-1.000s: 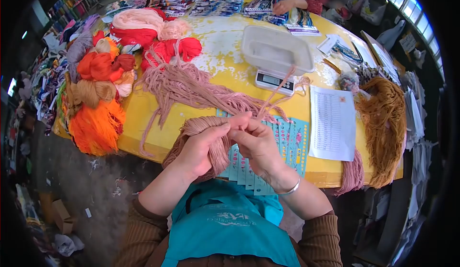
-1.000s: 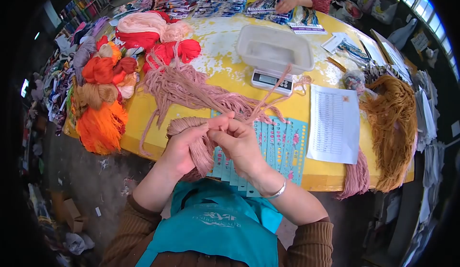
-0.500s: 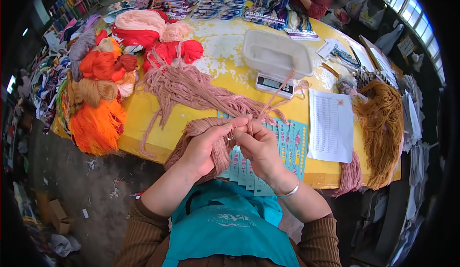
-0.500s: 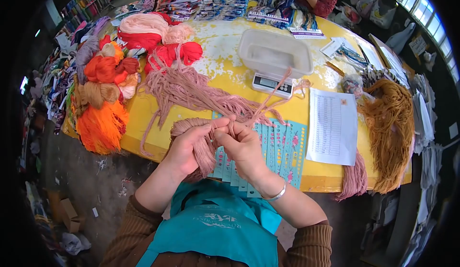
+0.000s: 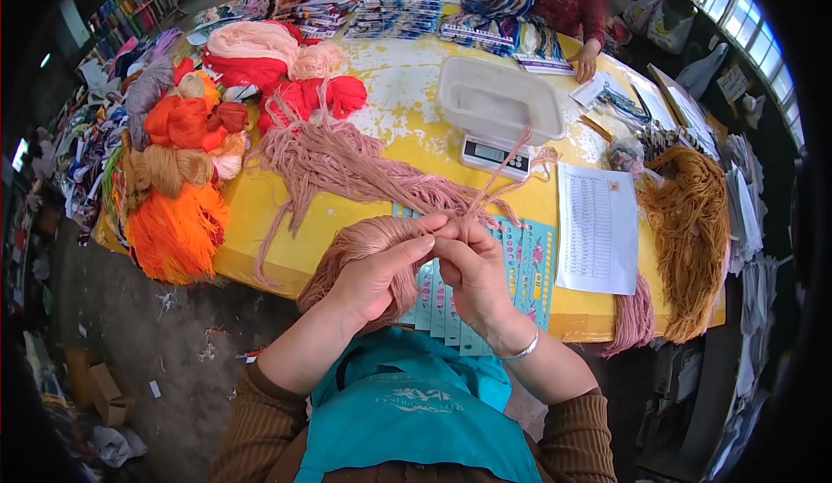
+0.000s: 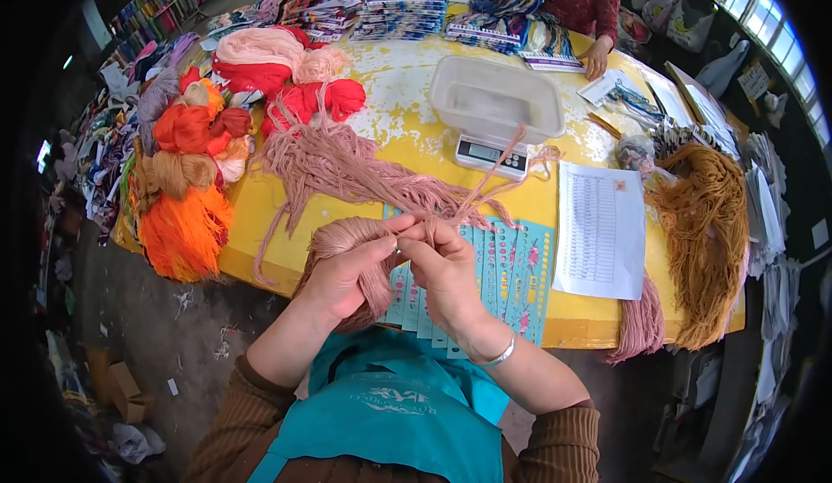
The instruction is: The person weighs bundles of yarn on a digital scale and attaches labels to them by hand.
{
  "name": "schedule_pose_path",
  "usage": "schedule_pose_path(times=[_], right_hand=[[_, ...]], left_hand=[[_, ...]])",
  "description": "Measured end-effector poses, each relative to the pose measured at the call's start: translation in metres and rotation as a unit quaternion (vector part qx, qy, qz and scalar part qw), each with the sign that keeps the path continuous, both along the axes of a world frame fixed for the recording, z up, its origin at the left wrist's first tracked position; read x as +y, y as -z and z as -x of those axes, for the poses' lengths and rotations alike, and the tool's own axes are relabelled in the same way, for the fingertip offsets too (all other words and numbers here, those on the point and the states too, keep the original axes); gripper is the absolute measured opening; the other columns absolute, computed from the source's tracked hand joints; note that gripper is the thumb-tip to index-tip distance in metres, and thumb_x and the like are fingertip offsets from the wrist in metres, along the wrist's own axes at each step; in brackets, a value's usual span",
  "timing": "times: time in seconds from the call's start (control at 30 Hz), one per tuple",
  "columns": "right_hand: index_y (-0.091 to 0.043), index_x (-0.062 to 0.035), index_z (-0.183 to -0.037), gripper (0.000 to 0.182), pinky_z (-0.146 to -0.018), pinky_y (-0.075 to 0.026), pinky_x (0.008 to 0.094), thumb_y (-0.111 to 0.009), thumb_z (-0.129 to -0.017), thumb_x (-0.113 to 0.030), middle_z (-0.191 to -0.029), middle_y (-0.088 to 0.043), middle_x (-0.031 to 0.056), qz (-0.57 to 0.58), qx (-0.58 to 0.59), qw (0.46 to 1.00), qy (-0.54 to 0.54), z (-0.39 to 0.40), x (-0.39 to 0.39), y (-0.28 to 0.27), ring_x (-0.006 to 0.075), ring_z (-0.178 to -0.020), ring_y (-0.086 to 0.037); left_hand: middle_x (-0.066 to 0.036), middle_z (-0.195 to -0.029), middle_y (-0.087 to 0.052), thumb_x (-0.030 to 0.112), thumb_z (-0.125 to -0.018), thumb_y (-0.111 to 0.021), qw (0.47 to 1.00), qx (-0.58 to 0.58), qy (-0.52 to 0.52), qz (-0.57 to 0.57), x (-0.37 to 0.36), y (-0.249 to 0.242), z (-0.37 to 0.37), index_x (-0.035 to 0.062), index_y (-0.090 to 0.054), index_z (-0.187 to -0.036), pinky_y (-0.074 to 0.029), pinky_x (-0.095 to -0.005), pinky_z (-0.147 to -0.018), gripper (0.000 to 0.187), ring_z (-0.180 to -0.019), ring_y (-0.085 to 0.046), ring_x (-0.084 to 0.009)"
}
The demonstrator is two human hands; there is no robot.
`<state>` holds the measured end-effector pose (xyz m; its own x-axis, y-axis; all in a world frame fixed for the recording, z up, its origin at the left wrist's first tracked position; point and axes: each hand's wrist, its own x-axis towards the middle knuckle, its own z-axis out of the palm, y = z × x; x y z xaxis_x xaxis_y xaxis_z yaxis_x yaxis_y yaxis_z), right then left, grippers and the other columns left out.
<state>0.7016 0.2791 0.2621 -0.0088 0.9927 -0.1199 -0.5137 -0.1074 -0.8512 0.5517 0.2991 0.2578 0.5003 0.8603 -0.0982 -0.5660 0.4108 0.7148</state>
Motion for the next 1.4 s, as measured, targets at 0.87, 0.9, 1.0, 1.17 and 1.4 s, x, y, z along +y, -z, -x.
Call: schedule_pose_path(times=[0.87,0.9,1.0,1.17,1.4], right_hand=[[-0.067,-0.0063,-0.087,0.006,-0.049,-0.030,0.0185,-0.064,-0.086,-0.001,-0.082,-0.065,-0.0015,0.006,-0.047,0.999,-0.017,-0.007,0.001,0.002,0.0023,-0.058,-0.045],[-0.067,-0.0070,-0.085,0.006,-0.046,-0.025,0.0181,-0.064,-0.086,-0.001,-0.081,-0.064,-0.0022,0.011,-0.032,0.999,-0.002,-0.006,0.001,0.001,0.0016,-0.054,-0.040],[-0.065,-0.0068,-0.086,0.005,-0.046,-0.025,0.0177,-0.061,-0.086,-0.003,-0.076,-0.062,-0.0031,0.031,-0.002,0.999,-0.037,-0.011,0.001,-0.003,0.0023,-0.052,-0.038],[-0.062,-0.0089,-0.089,0.005,-0.045,-0.027,0.0177,-0.063,-0.086,-0.012,-0.071,-0.056,-0.0047,0.035,-0.171,0.981,-0.083,-0.075,0.007,-0.042,0.0019,-0.054,-0.041],[-0.070,-0.0032,-0.089,0.011,-0.053,-0.033,0.0215,-0.064,-0.084,-0.011,-0.070,-0.056,-0.0030,-0.041,-0.552,0.788,0.270,-0.289,-0.010,-0.130,0.0049,-0.060,-0.044]], left_hand=[[-0.015,-0.123,-0.062,0.009,-0.093,-0.056,0.999,0.001,-0.038,0.028,0.003,-0.006,0.001,-0.0022,-0.065,-0.113,-0.045,-0.0372,-0.099,0.025,-0.114,-0.057,-0.0213],[-0.015,-0.123,-0.062,0.009,-0.093,-0.056,0.999,0.001,-0.038,0.027,0.003,-0.006,0.000,-0.0022,-0.065,-0.113,-0.045,-0.0372,-0.099,0.025,-0.114,-0.057,-0.0213],[-0.018,-0.118,-0.064,0.009,-0.094,-0.056,0.998,0.001,-0.051,0.023,0.003,-0.005,0.000,-0.0032,-0.065,-0.110,-0.047,-0.0375,-0.096,0.022,-0.108,-0.060,-0.0226],[-0.007,-0.068,-0.060,0.020,-0.094,-0.058,0.997,0.064,-0.030,-0.045,0.018,-0.009,0.039,0.0001,-0.063,-0.095,-0.055,-0.0337,-0.062,0.021,-0.059,-0.061,-0.0175],[0.005,-0.053,-0.033,0.024,-0.104,-0.035,0.958,-0.278,-0.034,-0.063,0.043,-0.014,0.189,0.0032,-0.060,-0.105,-0.033,-0.0236,-0.040,0.032,-0.041,-0.035,-0.0065]])
